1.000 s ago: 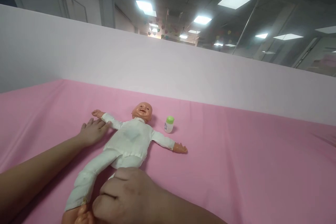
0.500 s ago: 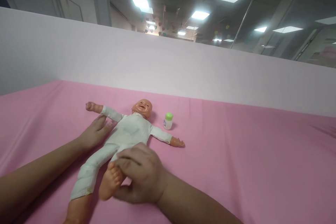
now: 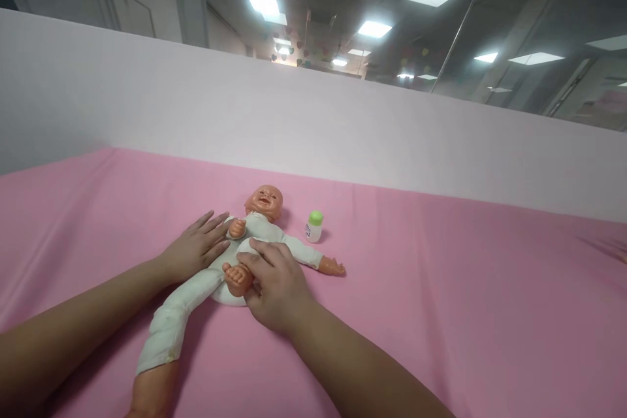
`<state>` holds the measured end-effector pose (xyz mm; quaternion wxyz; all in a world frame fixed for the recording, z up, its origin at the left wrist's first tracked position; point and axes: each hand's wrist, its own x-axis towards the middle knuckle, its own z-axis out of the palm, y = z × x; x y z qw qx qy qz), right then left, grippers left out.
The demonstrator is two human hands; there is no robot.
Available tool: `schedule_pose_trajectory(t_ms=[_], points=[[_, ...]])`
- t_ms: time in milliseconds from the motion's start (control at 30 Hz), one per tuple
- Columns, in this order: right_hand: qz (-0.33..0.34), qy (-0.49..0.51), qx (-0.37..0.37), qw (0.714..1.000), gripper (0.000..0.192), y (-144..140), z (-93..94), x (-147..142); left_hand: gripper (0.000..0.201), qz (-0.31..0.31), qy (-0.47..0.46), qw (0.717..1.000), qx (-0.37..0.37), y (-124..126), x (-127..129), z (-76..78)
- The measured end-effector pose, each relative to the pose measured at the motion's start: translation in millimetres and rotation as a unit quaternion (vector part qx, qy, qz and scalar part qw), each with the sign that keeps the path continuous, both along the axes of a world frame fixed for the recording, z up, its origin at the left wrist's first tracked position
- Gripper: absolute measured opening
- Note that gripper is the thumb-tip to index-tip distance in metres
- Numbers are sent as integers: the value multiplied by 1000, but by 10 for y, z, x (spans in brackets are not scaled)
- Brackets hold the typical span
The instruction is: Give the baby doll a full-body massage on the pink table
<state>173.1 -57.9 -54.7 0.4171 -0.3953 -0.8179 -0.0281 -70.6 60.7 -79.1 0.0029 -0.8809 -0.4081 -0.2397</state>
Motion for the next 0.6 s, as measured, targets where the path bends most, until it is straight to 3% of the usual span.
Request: schedule_pose_trajectory(t_ms=[100, 300, 433, 600], points=[[24, 6, 44, 999, 40, -57, 71, 18, 57, -2, -46, 997, -64, -32, -5, 63], [128, 18, 100, 987, 34, -300, 242, -109, 64, 95, -180, 963, -179, -14, -89, 138], [210, -41, 44, 976, 25, -414, 159, -236, 67, 86, -110, 975, -175, 9, -150, 111], [238, -202, 1, 950, 22, -410, -117, -307, 65, 69, -28, 975, -210, 7, -171, 93]])
